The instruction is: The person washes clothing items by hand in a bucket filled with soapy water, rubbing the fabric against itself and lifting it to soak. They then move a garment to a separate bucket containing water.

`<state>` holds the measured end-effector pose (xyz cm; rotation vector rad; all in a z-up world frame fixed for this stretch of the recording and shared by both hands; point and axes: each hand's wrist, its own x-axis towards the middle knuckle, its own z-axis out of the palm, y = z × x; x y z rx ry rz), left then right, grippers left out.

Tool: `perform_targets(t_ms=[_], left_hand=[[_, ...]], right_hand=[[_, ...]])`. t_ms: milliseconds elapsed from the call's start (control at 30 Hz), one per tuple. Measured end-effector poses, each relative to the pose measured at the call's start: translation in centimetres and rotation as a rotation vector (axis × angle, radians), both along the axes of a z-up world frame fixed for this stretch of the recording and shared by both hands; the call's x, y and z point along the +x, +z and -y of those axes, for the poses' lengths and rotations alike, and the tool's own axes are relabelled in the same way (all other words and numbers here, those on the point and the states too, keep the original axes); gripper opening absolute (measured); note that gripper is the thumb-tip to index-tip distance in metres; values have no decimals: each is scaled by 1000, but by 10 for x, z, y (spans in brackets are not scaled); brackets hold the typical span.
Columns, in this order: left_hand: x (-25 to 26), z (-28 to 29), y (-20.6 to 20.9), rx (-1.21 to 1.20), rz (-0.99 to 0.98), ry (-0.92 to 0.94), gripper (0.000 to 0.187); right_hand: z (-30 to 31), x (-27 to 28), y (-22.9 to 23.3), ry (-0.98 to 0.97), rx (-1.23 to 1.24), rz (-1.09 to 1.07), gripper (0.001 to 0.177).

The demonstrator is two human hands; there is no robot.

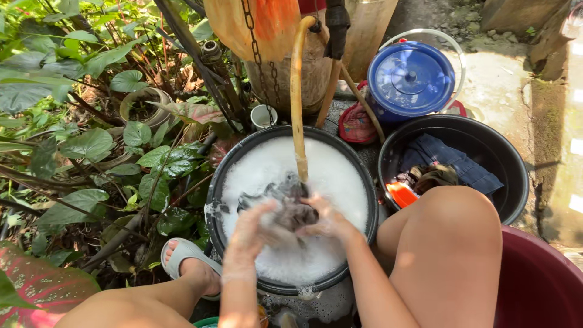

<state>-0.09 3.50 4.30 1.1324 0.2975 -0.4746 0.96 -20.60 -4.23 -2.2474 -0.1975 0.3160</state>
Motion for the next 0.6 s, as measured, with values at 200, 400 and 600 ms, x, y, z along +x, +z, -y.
perform_targets(t_ms=[200, 400, 600], left_hand=[[11, -13, 27, -480, -224, 437, 49], [-2, 31, -61, -778, -97, 182, 40], [-14, 69, -87, -150, -66, 341, 31]], right_hand=[[-13, -3, 33, -346, 1161, -386, 47], [-127, -50, 59, -93, 734, 275, 37], [-105, -14, 34, -275, 502, 377, 31]])
